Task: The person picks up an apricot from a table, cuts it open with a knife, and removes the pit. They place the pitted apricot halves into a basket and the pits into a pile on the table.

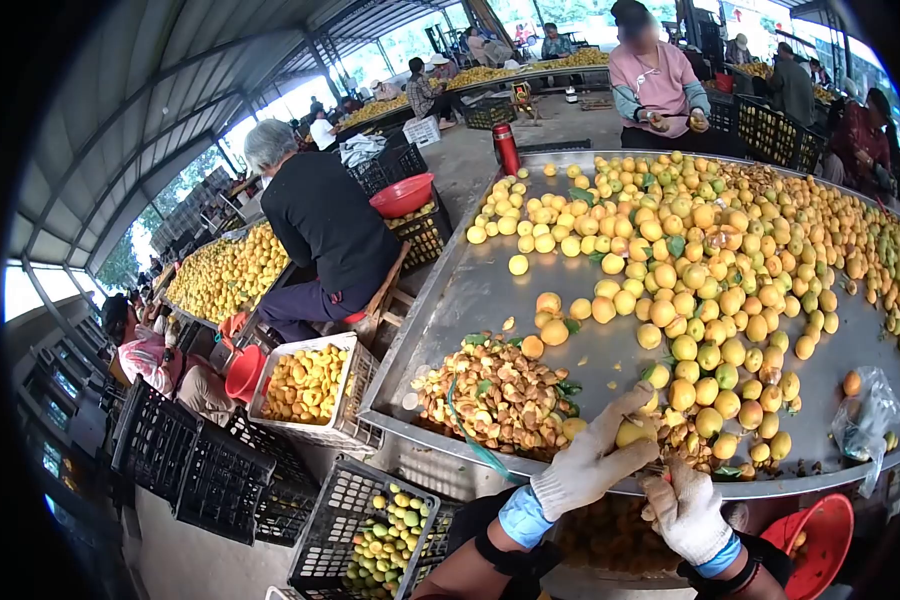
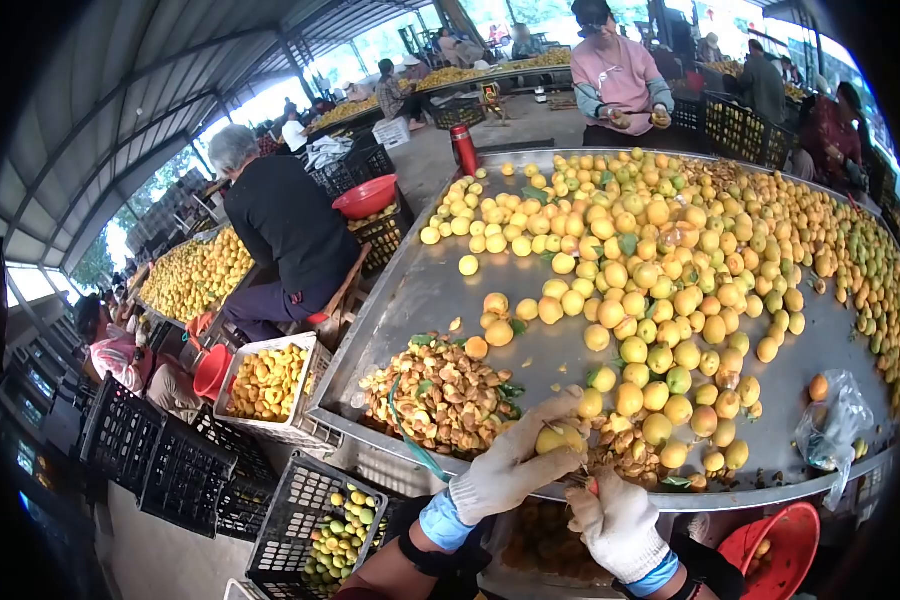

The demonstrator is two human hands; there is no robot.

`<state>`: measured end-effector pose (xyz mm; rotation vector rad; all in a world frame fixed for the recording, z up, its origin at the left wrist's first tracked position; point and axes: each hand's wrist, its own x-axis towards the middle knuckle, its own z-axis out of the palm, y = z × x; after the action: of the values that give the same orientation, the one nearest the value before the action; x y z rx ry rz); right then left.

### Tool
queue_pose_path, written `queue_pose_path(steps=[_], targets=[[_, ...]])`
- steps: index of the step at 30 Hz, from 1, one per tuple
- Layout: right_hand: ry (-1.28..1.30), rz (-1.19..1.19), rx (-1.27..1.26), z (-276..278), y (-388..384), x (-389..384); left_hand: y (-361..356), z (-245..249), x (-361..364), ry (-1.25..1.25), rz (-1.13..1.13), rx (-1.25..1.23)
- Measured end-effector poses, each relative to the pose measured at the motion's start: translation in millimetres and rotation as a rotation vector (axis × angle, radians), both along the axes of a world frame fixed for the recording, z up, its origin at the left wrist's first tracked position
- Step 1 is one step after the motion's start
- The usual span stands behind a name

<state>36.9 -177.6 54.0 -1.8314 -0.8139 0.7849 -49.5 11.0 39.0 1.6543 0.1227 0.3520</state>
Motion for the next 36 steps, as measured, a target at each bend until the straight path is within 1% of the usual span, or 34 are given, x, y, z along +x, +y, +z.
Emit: queue_pose_path(steps=[1, 2, 3, 4, 5, 6, 7, 9, 10, 11, 12, 13, 14, 15, 16, 17, 18, 19, 20, 21, 23, 24, 25, 27, 28, 29, 31, 32, 33, 34, 35, 36], targets=[[-0.012, 0.010, -0.078, 5, 1, 2, -1, 0, 1, -0.005, -0.002, 0.002], [-0.021, 0.020, -0.156, 8, 1, 2, -4, 1, 1, -0.017, -0.013, -0.074], [-0.021, 0.018, -0.156, 6, 1, -1, -7, 3, 1, -0.026, -0.023, -0.151], [0.025, 0.006, -0.034, -1, 0, -6, -10, 9, 0, 0.015, -0.064, -0.449], [0.070, -0.006, 0.090, -9, 1, -9, -14, 13, 0, 0.016, -0.066, -0.444], [-0.069, 0.058, 0.075, -12, 4, -5, -20, 14, -1, 0.021, -0.061, -0.658], [-0.065, 0.066, 0.076, -13, 2, -5, -23, 13, -2, 0.025, -0.048, -0.873], [0.001, 0.007, 0.075, -6, 6, -8, -25, -5, 3, 0.010, -0.035, -0.728], [-0.161, -0.012, 0.141, -38, 3, -7, -29, -5, 2, -0.016, -0.007, -0.703], [-0.534, 0.076, 0.244, -86, -6, 3, -33, -3, 3, -0.041, 0.022, -0.677], [-0.315, -0.014, 0.198, -80, 0, -3, -37, -5, 4, -0.109, 0.031, -0.688], [-0.100, -0.106, 0.141, -67, 5, -8, -38, -3, 3, -0.084, 0.060, -0.645], [0.070, -0.184, 0.149, -51, 13, -14, -38, -9, 4, -0.072, 0.096, -0.631], [0.106, -0.166, 0.178, -52, 15, -13, -37, -13, 6, -0.065, 0.127, -0.616], [0.175, -0.163, 0.126, -51, 18, -12, -35, -13, 5, -0.026, 0.163, -0.732], [0.243, -0.161, 0.075, -50, 20, -13, -32, -21, 2, -0.031, 0.179, -0.732], [0.244, -0.143, 0.073, -51, 20, -16, -27, -35, -1, -0.101, 0.282, -0.205], [0.053, -0.087, 0.054, -55, 19, -21, -21, -48, -4, -0.154, 0.373, 0.328], [-0.133, -0.028, 0.040, -58, 21, -26, -14, -55, -7, -0.198, 0.375, 0.337], [-0.122, -0.006, 0.043, -60, 24, -30, -17, -57, -6, -0.184, 0.395, 0.343], [-0.124, -0.043, 0.135, -68, 24, -31, -29, -59, -3, -0.264, 0.299, -0.702], [0.028, -0.074, 0.186, -76, 26, -28, -27, -43, -10, -0.231, 0.488, -0.009], [0.114, -0.166, 0.153, -73, 20, -28, -25, -24, -8, -0.116, 0.283, -0.876], [0.261, -0.145, 0.013, -45, 15, -18, -14, -15, -10, -0.077, 0.280, -0.485], [0.234, -0.090, 0.001, -38, 13, -13, -5, -12, -11, 0.002, 0.221, -0.479], [0.209, -0.107, 0.083, -27, 17, -21, 1, -9, -13, 0.008, 0.226, -0.482], [0.047, -0.087, 0.129, -42, 16, -20, 6, -6, -17, 0.018, 0.122, -0.553], [0.059, -0.083, 0.124, -53, 14, -18, 3, -17, -15, -0.053, 0.129, -0.626], [0.011, -0.087, 0.092, -65, 12, -16, -9, -42, -8, -0.044, 0.141, -0.629], [-0.034, -0.089, 0.061, -73, 14, -16, -27, -74, -2, -0.133, 0.439, -0.056], [-0.017, -0.081, 0.060, -73, 19, -17, -35, -92, -1, -0.209, 0.701, 0.537], [0.030, -0.097, 0.059, -71, 24, -17, -44, -82, -1, -0.175, 0.581, -0.098]])
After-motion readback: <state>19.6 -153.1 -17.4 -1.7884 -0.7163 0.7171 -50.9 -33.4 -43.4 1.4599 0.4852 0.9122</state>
